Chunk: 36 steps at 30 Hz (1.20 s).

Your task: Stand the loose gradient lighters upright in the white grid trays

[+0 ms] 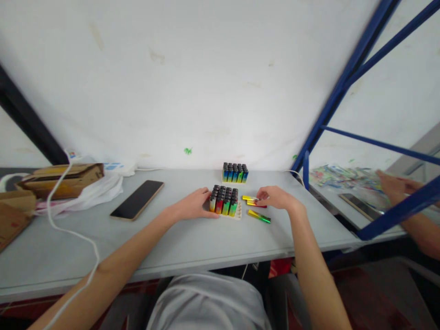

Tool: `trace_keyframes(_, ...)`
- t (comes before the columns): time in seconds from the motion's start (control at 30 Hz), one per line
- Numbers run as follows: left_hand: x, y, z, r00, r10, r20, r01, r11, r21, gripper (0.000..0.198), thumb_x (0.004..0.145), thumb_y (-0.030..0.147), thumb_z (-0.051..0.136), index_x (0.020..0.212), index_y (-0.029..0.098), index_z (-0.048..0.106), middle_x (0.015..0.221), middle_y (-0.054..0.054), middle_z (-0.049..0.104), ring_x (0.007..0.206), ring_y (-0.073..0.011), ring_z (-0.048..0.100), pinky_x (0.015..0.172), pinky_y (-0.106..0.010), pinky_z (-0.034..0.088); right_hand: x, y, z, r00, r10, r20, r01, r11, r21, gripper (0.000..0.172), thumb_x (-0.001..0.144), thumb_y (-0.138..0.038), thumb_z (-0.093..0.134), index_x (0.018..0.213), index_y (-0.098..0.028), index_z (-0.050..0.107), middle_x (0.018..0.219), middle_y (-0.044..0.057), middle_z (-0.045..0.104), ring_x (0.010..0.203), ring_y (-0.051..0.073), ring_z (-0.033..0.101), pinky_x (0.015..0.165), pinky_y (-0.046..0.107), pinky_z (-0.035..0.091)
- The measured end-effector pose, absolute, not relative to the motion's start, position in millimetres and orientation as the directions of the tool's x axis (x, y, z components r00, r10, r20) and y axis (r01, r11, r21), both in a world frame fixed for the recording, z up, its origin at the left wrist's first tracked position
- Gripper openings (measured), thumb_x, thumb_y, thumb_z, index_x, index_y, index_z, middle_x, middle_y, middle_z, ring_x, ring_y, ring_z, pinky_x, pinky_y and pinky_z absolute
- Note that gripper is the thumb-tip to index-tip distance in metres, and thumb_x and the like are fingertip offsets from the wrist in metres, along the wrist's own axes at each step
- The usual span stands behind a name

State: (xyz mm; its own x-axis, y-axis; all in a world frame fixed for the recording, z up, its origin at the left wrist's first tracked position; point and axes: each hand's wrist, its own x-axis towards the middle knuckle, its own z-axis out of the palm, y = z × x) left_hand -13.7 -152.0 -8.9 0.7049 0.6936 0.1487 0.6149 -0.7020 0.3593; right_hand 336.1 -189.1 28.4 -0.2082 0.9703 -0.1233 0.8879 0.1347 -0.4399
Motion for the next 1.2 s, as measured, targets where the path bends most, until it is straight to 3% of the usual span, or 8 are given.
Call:
trace_keyframes(0.17, -13.2, -154.4, -5.2, 0.705, 0.696, 0.139, 0.615, -0.697, 0.368, 0.064, 0.074, 0.079, 0.072, 0.096, 0.019, 0.065, 0.103, -0.011, 0.063, 0.100, -0.0323, 0.063, 0.090, -0.041, 0.052, 337.6, -185.7, 21.7, -0.192, 0.971, -0.143, 0.888, 0.109, -0.447, 0.027, 0.081, -0.028, 0.081, 0.104, -0.015, 0.075, 0.101, 0.009, 0.079, 0.087, 0.022, 0.073, 0.076, 0.029, 0.053)
trace_keyframes(0.47, -14.2, -154.0, -5.9, 0.702, 0.697, 0.147, 0.617, -0.698, 0.362, 0.062, 0.074, 0.079, 0.072, 0.092, 0.020, 0.065, 0.103, -0.011, 0.063, 0.099, -0.0324, 0.063, 0.089, -0.042, 0.053, 338.6, -185.8, 25.4, -0.196, 0.978, -0.077, 0.903, 0.149, -0.404, 0.029, 0.088, -0.038, 0.074, 0.107, -0.016, 0.075, 0.105, 0.012, 0.079, 0.092, 0.023, 0.073, 0.080, 0.030, 0.053)
trace_keyframes(0.57, -14.5, -154.0, -5.6, 0.705, 0.698, 0.128, 0.625, -0.696, 0.354, 0.064, 0.076, 0.079, 0.071, 0.097, 0.019, 0.064, 0.105, -0.012, 0.063, 0.102, -0.0330, 0.063, 0.091, -0.043, 0.053, 337.1, -194.1, 33.2, -0.228, 0.969, -0.093, 0.886, 0.167, -0.433, 0.027, 0.084, -0.041, 0.077, 0.097, -0.017, 0.076, 0.099, 0.009, 0.080, 0.089, 0.024, 0.072, 0.078, 0.030, 0.053)
trace_keyframes(0.67, -14.6, -153.3, -6.3, 0.701, 0.702, 0.126, 0.628, -0.692, 0.357, 0.066, 0.075, 0.080, 0.070, 0.099, 0.019, 0.064, 0.107, -0.012, 0.063, 0.102, -0.0328, 0.063, 0.093, -0.043, 0.053, 331.1, -203.6, 39.9, -0.289, 0.931, -0.221, 0.871, 0.160, -0.464, 0.024, 0.075, -0.042, 0.081, 0.084, -0.020, 0.078, 0.087, 0.005, 0.080, 0.081, 0.024, 0.071, 0.069, 0.030, 0.050)
trace_keyframes(0.8, -14.4, -152.8, -7.4, 0.699, 0.699, 0.149, 0.616, -0.695, 0.372, 0.066, 0.074, 0.081, 0.071, 0.096, 0.019, 0.066, 0.105, -0.011, 0.064, 0.100, -0.0331, 0.064, 0.091, -0.043, 0.053, 317.8, -206.7, 39.3, -0.248, 0.902, -0.354, 0.932, 0.122, -0.342, 0.014, 0.063, -0.031, 0.086, 0.066, -0.021, 0.076, 0.070, 0.002, 0.074, 0.069, 0.022, 0.067, 0.059, 0.029, 0.044)
trace_keyframes(0.9, -14.0, -153.6, -7.0, 0.693, 0.705, 0.154, 0.618, -0.690, 0.378, 0.065, 0.073, 0.079, 0.072, 0.098, 0.019, 0.067, 0.105, -0.012, 0.065, 0.100, -0.0331, 0.064, 0.091, -0.043, 0.054, 311.8, -205.2, 37.6, -0.229, 0.916, -0.329, 0.945, 0.128, -0.300, 0.014, 0.063, -0.026, 0.085, 0.062, -0.021, 0.072, 0.067, 0.002, 0.072, 0.065, 0.020, 0.065, 0.060, 0.029, 0.044)
trace_keyframes(1.07, -14.0, -154.5, -5.9, 0.689, 0.710, 0.144, 0.625, -0.683, 0.378, 0.067, 0.073, 0.079, 0.072, 0.101, 0.019, 0.068, 0.106, -0.012, 0.065, 0.100, -0.0333, 0.064, 0.092, -0.044, 0.054, 313.8, -208.2, 45.0, -0.384, 0.920, -0.078, 0.821, 0.302, -0.484, 0.024, 0.087, -0.043, 0.071, 0.095, -0.020, 0.073, 0.093, 0.006, 0.079, 0.084, 0.023, 0.071, 0.074, 0.030, 0.050)
trace_keyframes(1.2, -14.2, -154.1, -5.8, 0.692, 0.709, 0.134, 0.628, -0.684, 0.372, 0.068, 0.073, 0.080, 0.072, 0.102, 0.018, 0.067, 0.107, -0.013, 0.064, 0.101, -0.0341, 0.064, 0.093, -0.044, 0.053, 315.5, -206.4, 48.0, -0.361, 0.932, 0.036, 0.766, 0.319, -0.558, 0.036, 0.098, -0.051, 0.057, 0.113, -0.019, 0.066, 0.089, 0.006, 0.079, 0.075, 0.021, 0.069, 0.071, 0.029, 0.048)
